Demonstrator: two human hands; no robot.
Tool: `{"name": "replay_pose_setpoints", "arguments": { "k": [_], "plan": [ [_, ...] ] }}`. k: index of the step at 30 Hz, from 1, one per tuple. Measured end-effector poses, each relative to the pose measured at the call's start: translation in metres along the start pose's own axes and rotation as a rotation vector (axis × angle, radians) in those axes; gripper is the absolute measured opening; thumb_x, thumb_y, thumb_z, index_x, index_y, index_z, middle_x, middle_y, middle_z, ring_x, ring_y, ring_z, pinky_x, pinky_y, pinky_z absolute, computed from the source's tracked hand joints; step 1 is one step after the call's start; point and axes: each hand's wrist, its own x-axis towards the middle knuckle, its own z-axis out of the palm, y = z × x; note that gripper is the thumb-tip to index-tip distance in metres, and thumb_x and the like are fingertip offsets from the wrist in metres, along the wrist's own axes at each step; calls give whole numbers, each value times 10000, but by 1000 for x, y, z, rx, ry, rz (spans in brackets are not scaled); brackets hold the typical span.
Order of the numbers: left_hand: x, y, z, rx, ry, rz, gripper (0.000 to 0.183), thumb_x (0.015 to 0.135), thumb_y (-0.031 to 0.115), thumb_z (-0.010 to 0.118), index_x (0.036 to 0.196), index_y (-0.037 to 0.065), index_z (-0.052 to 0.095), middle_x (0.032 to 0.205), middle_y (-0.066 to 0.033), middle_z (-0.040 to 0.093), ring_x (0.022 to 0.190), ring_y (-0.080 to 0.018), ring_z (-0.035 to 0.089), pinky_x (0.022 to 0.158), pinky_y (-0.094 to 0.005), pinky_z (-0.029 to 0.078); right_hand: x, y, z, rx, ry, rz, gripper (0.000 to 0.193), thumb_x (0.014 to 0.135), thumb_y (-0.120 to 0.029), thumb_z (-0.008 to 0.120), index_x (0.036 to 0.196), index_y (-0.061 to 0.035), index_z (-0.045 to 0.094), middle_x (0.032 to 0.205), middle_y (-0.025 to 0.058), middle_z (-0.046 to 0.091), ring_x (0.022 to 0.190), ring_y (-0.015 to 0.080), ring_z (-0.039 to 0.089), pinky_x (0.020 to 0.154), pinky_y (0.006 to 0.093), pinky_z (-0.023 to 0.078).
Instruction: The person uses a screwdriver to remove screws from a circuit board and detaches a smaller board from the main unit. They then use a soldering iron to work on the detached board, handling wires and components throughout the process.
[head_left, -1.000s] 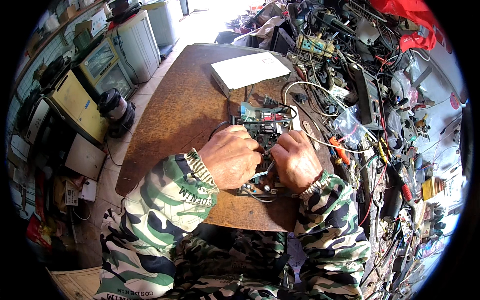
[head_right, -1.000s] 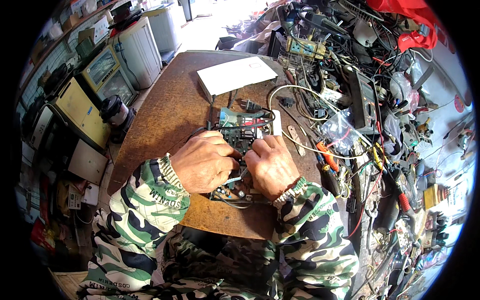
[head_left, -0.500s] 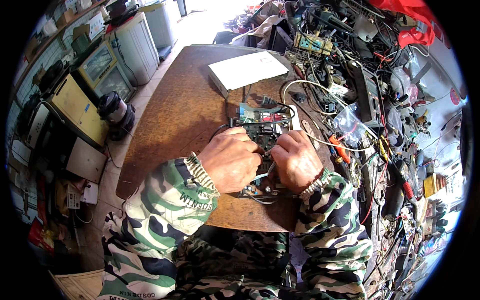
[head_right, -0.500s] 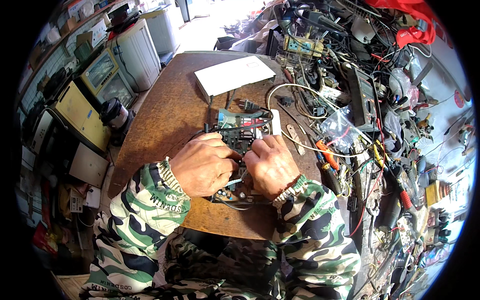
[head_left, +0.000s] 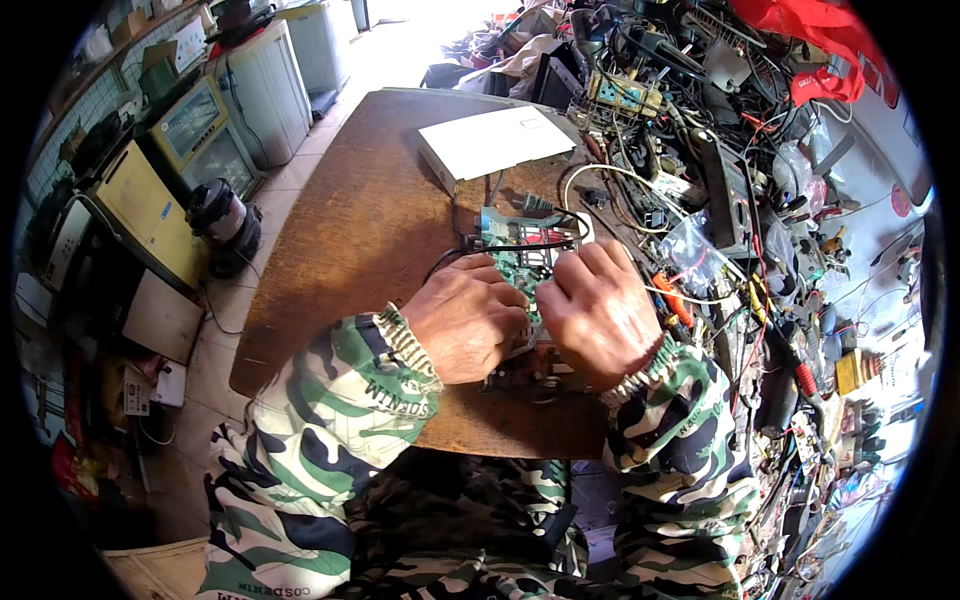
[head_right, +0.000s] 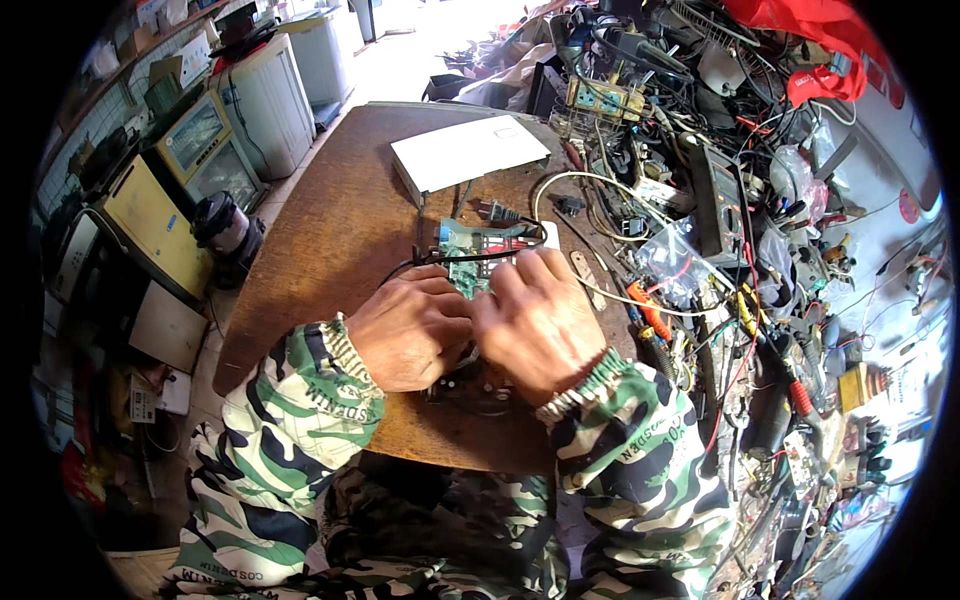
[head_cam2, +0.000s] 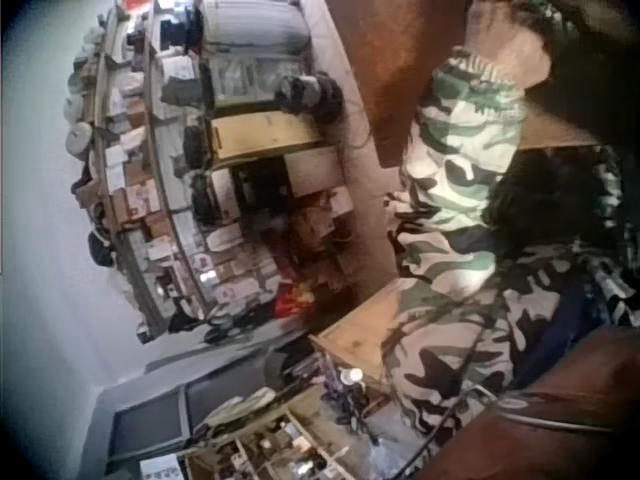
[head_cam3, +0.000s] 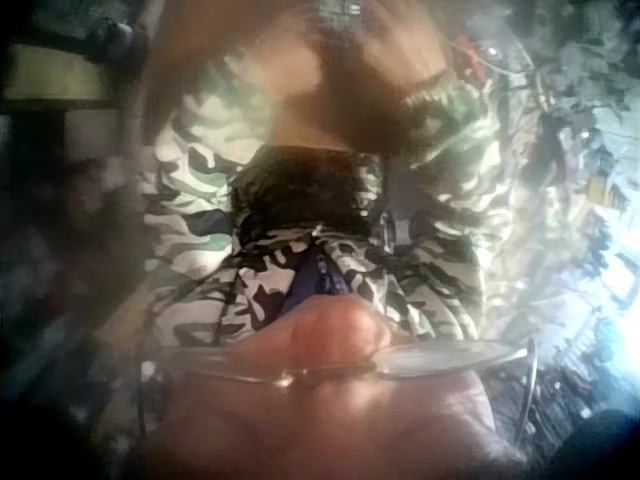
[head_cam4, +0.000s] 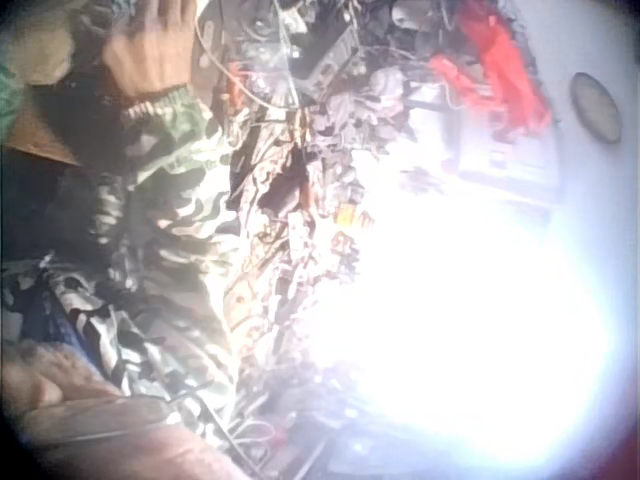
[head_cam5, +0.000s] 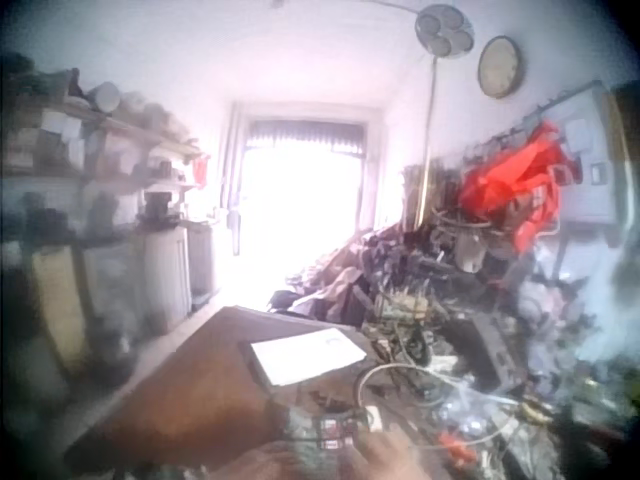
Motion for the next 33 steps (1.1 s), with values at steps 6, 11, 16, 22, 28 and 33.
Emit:
{"name": "replay_pose_setpoints", "arguments": {
  "k": [6,11,16,22,28,33],
  "plan": [
    [5,2,-14,23,-170,-53,184,803,81,673,968,56,749,983,-112,734,954,-303,676,929,-411,510,-51,11,25,349,147,173,222,689,-21,760,899,-21,688,956,120,651,894,325,638,785,435,516],
    [6,-9,-15,-411,37,-117,189,933,9,646,1103,-3,728,1048,-167,741,986,-304,734,848,-377,585,-66,11,40,623,260,376,183,771,-10,767,948,-25,721,951,131,673,883,350,661,768,415,530],
    [7,5,-22,-436,-58,-131,349,799,126,857,1097,-1,728,940,-144,721,846,-252,718,762,-355,575,-57,7,45,640,334,342,180,777,-16,775,946,-24,715,904,126,674,859,351,659,750,429,527],
    [7,7,-19,-430,-136,-190,271,773,6,809,1032,0,726,802,-79,678,721,-190,670,669,-346,546,-59,8,44,760,335,430,225,792,-35,776,1010,-28,720,916,130,688,878,359,668,765,421,537],
    [11,8,-23,-490,-209,-149,215,790,51,822,976,7,723,832,-56,663,755,-163,660,678,-329,540,-78,23,42,921,385,686,185,847,-16,724,1023,42,715,922,156,710,823,252,709,765,342,553],
    [10,13,-11,-231,-123,-124,240,742,104,871,917,29,724,816,-80,623,753,-211,640,672,-336,516,-77,22,41,915,326,742,158,860,-35,728,996,45,718,915,153,705,821,249,721,745,338,564]
  ]
}}
